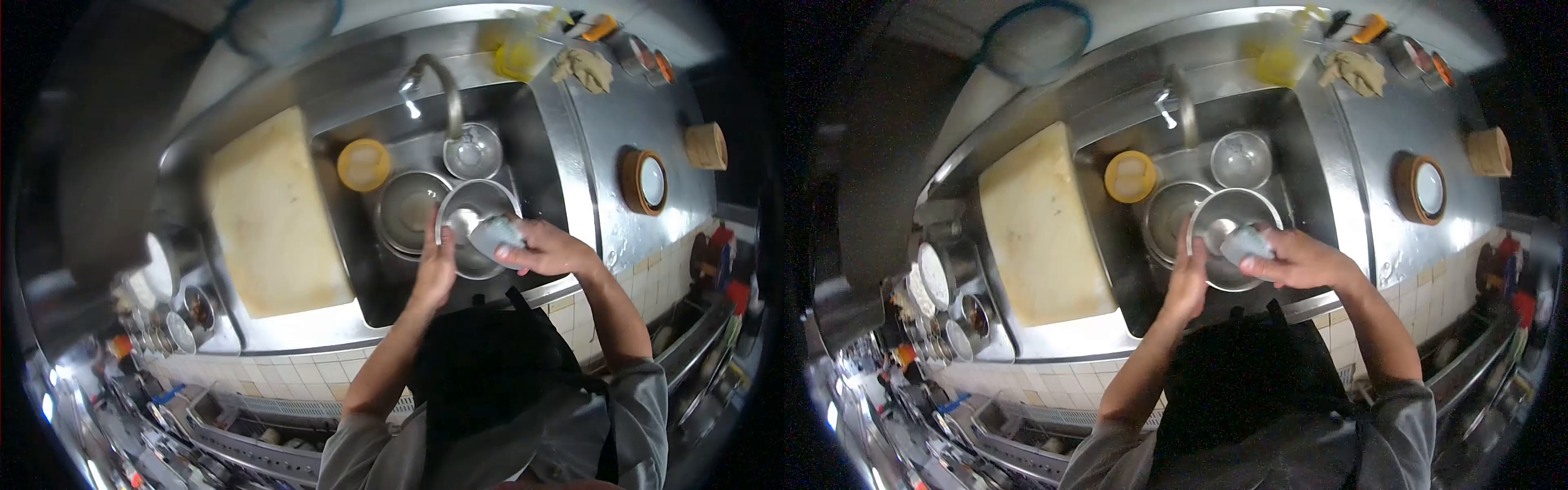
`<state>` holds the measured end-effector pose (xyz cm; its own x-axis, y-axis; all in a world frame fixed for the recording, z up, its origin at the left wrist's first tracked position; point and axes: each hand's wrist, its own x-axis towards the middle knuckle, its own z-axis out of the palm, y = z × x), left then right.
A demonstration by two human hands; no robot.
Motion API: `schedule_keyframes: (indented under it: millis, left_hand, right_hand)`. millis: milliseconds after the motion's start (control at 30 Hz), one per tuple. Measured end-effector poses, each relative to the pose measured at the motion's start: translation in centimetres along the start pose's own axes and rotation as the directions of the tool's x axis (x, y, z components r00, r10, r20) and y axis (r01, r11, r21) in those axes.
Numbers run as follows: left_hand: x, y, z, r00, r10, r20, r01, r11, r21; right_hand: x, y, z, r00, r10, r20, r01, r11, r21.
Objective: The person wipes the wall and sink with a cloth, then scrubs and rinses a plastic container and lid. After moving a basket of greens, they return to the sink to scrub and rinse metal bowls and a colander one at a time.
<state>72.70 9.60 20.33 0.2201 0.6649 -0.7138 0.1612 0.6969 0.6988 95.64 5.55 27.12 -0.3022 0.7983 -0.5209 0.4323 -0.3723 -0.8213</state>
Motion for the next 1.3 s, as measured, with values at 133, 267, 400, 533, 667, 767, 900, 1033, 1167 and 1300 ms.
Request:
schedule_keyframes:
  millis: [133, 267, 400, 533, 667, 767, 900, 1033, 1167, 1300]
  left_hand:
    - [-0.2, -1.5, 1.1, 0.931, 0.298, 0.210, -0.295, 0.954, -0.045]
    - [0.5, -2.0, 1.9, 0.957, 0.249, 0.148, -0.241, 0.968, -0.073]
    - [1.0, -1.2, 2.7, 0.884, 0.439, 0.159, -0.445, 0.896, -0.001]
    - [-1.7, -0.8, 3.2, 0.842, 0.499, 0.207, -0.523, 0.848, 0.087]
    - [2.1, -0.6, 2.0, 0.878, 0.456, 0.143, -0.476, 0.863, 0.170]
    - [0.5, 0.4, 0.4, 0.845, 0.519, 0.130, -0.532, 0.841, 0.101]
    - [1.0, -2.2, 1.2, 0.930, 0.350, 0.109, -0.367, 0.896, 0.252]
    - [3.4, -4.0, 0.4, 0.969, 0.207, 0.132, -0.224, 0.966, 0.129]
    - [6.4, -5.8, 0.7, 0.989, 0.121, 0.085, -0.137, 0.966, 0.221]
    - [9.2, -5.3, 2.2, 0.993, -0.010, 0.115, -0.009, 0.986, 0.165]
  right_hand:
    - [2.3, 1.5, 0.8, 0.931, -0.230, -0.285, 0.016, 0.802, -0.597]
    - [2.2, -0.6, 1.6, 0.913, -0.224, -0.341, 0.047, 0.888, -0.458]
    - [3.6, 0.5, 3.2, 0.910, -0.356, -0.211, 0.102, 0.688, -0.719]
    - [4.5, 0.5, 3.4, 0.856, -0.344, -0.386, 0.059, 0.806, -0.589]
    - [6.0, 4.4, 6.1, 0.938, -0.257, -0.233, 0.116, 0.866, -0.487]
    - [5.7, 2.1, 3.9, 0.909, -0.322, -0.264, 0.175, 0.870, -0.460]
    - [6.4, 3.8, 5.1, 0.866, -0.365, -0.344, 0.138, 0.833, -0.536]
    - [5.9, 7.6, 8.3, 0.962, -0.203, -0.183, 0.111, 0.901, -0.419]
    - [6.1, 10.5, 9.5, 0.994, -0.109, -0.022, 0.105, 0.986, -0.130]
    - [6.0, 10.3, 7.2, 0.984, -0.171, 0.057, 0.175, 0.982, -0.073]
